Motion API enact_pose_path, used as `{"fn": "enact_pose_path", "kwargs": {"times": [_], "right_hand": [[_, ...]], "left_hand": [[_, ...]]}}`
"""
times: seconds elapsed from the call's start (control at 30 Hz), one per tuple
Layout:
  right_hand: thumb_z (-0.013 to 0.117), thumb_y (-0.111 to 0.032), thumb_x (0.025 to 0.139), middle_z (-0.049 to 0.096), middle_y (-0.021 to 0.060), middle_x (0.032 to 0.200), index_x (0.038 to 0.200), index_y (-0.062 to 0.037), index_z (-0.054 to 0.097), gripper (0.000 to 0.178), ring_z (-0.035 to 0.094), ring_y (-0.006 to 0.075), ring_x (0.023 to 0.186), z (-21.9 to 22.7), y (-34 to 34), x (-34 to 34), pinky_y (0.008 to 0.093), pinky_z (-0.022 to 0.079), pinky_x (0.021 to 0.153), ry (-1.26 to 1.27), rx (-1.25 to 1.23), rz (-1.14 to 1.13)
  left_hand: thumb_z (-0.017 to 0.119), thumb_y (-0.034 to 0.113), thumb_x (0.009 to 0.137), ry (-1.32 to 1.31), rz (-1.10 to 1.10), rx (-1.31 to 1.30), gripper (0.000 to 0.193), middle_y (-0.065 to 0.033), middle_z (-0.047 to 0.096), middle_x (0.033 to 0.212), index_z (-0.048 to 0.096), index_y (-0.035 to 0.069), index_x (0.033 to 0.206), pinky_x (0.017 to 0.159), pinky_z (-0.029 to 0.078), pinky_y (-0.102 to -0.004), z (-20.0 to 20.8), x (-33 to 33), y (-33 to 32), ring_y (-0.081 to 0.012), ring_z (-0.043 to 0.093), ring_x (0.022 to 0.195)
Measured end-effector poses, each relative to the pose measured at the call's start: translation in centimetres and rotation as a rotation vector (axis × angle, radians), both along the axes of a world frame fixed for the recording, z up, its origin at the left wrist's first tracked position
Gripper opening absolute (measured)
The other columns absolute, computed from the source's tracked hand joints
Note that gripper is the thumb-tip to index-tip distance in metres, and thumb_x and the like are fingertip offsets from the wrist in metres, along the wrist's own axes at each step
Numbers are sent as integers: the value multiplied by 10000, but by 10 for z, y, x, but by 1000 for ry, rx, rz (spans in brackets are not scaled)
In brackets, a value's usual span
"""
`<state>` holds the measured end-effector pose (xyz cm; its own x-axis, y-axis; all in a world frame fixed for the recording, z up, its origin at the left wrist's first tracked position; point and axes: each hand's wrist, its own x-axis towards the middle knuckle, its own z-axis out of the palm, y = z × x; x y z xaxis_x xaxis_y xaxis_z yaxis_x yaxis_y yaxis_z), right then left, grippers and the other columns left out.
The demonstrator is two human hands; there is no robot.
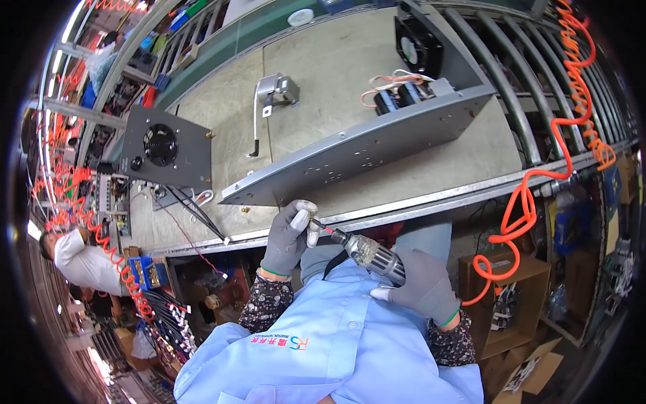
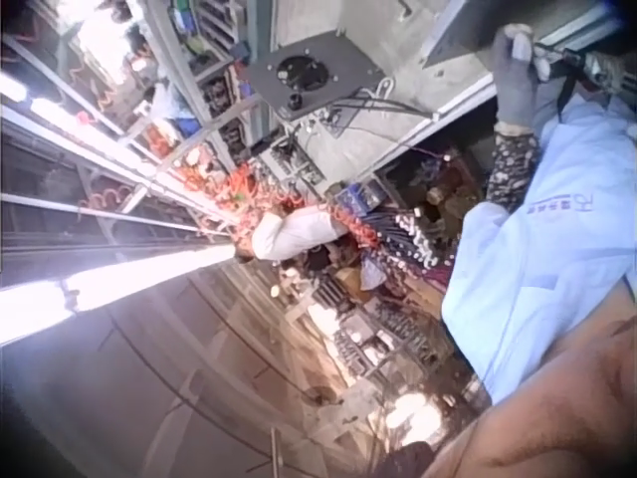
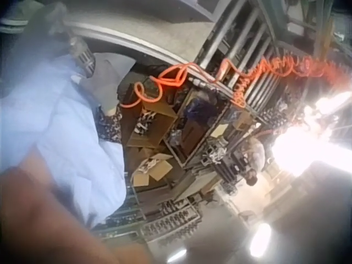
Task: Assemble a power supply unit by installing components and securing them with a pneumatic screwdriver.
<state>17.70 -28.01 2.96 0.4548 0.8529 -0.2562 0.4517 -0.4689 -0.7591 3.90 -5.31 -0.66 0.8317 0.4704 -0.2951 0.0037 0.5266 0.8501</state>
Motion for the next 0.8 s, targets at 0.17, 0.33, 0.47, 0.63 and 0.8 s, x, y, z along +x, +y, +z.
{"fn": "enact_pose_path", "kwargs": {"times": [0.17, 0.33, 0.47, 0.63, 0.8], "right_hand": [[779, -454, 577, 580, 148, 783, 941, -53, 560, 584, 583, 346, 753, -5, -16, -1, 421, 457, 658, -22, 18, -69], [768, -462, 580, 587, 144, 784, 945, -60, 557, 582, 589, 338, 759, -10, -25, -1, 431, 464, 667, -34, -14, -100], [769, -512, 564, 578, 144, 776, 957, -51, 573, 637, 585, 330, 756, -19, -32, 2, 420, 456, 670, -62, 10, -116], [772, -512, 553, 582, 136, 793, 979, -58, 573, 654, 589, 318, 766, -24, -41, 6, 408, 461, 690, -136, 46, -145], [771, -520, 549, 584, 134, 816, 991, -56, 568, 672, 591, 321, 773, -26, -52, 14, 408, 465, 694, -168, 100, -185]], "left_hand": [[565, 142, 905, 68, -54, 113, 170, -30, 573, 792, 558, 12, 1015, 536, 412, -205, 3, 12, -5, -84, 530, 616], [594, 111, 880, 163, -94, 319, 163, -20, 566, 764, 580, -7, 991, 534, 404, -197, 11, 23, -9, -75, 524, 611], [604, 106, 870, 273, -116, 517, 166, -19, 570, 696, 595, -31, 964, 495, 382, -189, 22, 35, -16, -65, 511, 569], [614, 132, 867, 426, -168, 570, 167, -9, 566, 669, 620, -33, 896, 453, 369, -182, 39, 45, -19, -50, 488, 503], [636, 170, 861, 404, -227, 630, 201, -18, 572, 662, 620, -30, 866, 445, 363, -180, 53, 61, -28, -52, 491, 493]]}}
